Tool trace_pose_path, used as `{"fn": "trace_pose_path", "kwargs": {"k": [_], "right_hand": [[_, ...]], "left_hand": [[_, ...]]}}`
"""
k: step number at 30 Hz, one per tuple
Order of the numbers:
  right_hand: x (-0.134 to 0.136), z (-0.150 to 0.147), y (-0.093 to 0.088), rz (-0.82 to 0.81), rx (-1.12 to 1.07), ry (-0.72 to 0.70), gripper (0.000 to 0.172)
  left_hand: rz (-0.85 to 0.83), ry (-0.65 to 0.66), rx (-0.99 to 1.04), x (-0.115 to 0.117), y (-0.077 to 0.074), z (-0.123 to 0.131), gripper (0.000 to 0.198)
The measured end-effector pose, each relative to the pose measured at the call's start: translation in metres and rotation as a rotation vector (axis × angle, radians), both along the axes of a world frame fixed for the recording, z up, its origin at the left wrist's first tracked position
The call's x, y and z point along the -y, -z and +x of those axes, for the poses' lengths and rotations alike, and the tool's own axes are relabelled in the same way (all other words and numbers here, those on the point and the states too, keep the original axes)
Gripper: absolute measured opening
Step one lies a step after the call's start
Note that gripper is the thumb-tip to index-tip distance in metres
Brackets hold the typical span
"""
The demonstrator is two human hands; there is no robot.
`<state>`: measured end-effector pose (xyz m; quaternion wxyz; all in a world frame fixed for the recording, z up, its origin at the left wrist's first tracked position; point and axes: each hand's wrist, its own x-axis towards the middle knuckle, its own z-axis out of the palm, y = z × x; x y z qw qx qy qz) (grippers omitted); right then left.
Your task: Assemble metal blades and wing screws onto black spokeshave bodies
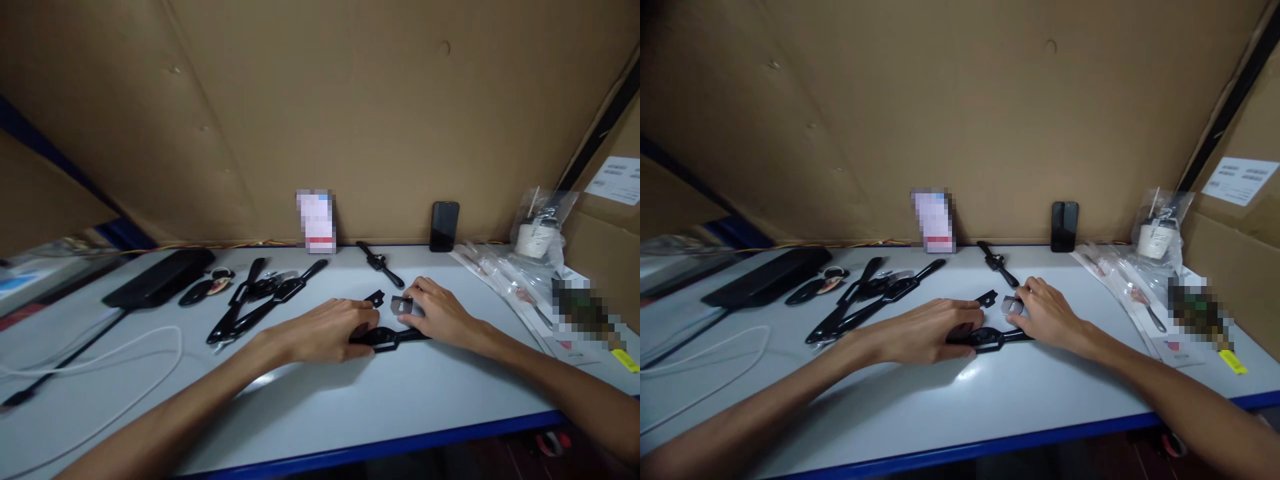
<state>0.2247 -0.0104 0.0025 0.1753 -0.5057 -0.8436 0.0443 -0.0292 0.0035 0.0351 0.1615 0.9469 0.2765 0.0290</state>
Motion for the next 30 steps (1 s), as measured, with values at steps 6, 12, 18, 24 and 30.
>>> {"fn": "trace_pose_path", "kwargs": {"k": [6, 12, 18, 24, 30], "right_hand": [[0.000, 0.003, 0.002, -0.012, 0.015, -0.037, 0.016], [0.002, 0.005, -0.007, 0.030, 0.161, -0.111, 0.019], [0.007, 0.002, -0.011, 0.058, 0.202, -0.135, 0.024], [0.004, 0.003, -0.007, 0.039, 0.098, -0.072, 0.029], [-0.007, 0.017, -0.020, -0.283, 0.013, -0.213, 0.037]], "left_hand": [[0.106, 0.032, 0.083, 0.005, 0.009, 0.005, 0.014], [0.193, 0.074, 0.107, 0.005, 0.021, 0.006, 0.024], [0.182, 0.074, 0.141, 0.004, 0.021, 0.006, 0.024], [0.183, 0.085, 0.115, 0.003, 0.019, 0.006, 0.025], [0.194, 0.096, 0.056, 0.005, 0.014, 0.007, 0.025]]}}
